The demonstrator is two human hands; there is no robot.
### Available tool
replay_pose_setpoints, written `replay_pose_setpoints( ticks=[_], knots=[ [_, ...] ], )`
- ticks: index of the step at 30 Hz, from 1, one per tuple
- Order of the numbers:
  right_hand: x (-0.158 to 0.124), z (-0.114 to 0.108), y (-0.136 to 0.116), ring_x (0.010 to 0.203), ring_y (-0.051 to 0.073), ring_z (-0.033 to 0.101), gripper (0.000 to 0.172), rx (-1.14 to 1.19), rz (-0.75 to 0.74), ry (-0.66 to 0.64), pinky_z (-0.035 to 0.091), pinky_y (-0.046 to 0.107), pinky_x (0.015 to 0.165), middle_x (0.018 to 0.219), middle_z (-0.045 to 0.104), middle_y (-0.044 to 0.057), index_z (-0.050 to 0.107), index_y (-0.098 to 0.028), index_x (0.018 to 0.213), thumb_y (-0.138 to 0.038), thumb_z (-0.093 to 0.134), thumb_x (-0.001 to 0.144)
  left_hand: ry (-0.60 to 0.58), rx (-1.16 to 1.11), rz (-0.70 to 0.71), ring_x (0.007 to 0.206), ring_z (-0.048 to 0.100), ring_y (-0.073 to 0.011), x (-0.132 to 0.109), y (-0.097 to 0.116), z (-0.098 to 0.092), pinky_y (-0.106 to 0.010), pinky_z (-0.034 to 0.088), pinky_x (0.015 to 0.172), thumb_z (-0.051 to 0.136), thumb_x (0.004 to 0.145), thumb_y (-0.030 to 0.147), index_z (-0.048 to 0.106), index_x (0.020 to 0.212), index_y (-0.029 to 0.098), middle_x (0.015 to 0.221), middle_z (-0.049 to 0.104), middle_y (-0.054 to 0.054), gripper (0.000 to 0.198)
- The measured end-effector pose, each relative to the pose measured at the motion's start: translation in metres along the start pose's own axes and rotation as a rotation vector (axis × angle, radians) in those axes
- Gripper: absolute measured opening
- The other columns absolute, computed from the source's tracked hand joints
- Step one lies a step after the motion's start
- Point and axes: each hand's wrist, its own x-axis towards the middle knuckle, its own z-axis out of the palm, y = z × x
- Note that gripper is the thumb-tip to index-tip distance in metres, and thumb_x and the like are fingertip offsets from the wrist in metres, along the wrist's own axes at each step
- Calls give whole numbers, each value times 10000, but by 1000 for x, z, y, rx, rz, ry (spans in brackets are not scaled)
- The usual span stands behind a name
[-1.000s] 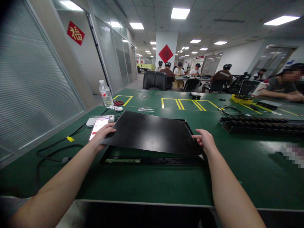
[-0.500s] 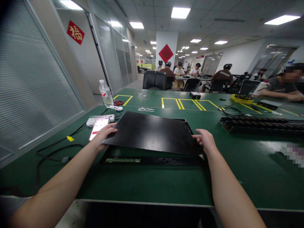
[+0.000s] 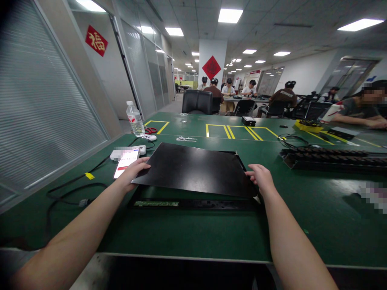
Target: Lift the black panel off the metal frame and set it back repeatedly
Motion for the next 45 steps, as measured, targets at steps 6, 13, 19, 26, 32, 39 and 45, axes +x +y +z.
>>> replay_pose_setpoints(
  ticks=[6,13,19,26,32,39,45],
  knots=[
    [3,1,5,452,117,466,177,-97,-46,12,292,216,397,681,713,94,636,-189,877,-312,669,754,-16,2,2,634,697,-210,2,-2,-1,-274,523,557,761,552,142,694,1014,163,750,747,-41,467],
    [5,-2,12,509,135,522,234,-246,-108,19,368,236,457,758,743,91,686,-188,920,-358,661,761,-6,-22,2,651,701,-218,2,-2,-1,-276,524,560,759,544,135,699,1022,156,748,746,-47,482],
    [4,-3,9,606,168,578,156,-525,-170,60,423,261,549,768,749,62,719,-215,828,-342,676,747,-1,-20,5,626,686,-202,0,-2,1,-265,513,545,750,544,133,707,1009,154,735,746,-39,467],
    [6,-2,9,649,188,604,140,-613,-201,73,446,281,592,753,735,48,739,-230,817,-316,672,729,-11,-5,16,627,683,-197,1,-4,1,-268,520,560,750,532,140,700,990,147,723,741,-32,461],
    [6,-2,8,662,190,618,206,-722,-218,85,429,293,625,771,738,51,758,-214,828,-344,628,736,-12,26,14,632,689,-197,1,-5,1,-269,522,570,732,525,156,681,988,153,720,735,-17,465],
    [1,0,4,704,211,636,212,-756,-226,92,431,300,639,753,729,60,762,-220,823,-342,617,729,9,51,9,613,675,-186,2,-5,0,-269,515,563,726,528,157,679,980,166,727,735,-10,455],
    [1,0,4,720,210,629,233,-773,-220,86,427,301,642,786,730,64,764,-220,829,-354,600,732,18,59,15,608,670,-179,1,-5,2,-265,511,556,723,524,163,679,961,173,738,738,-7,440]
  ],
)
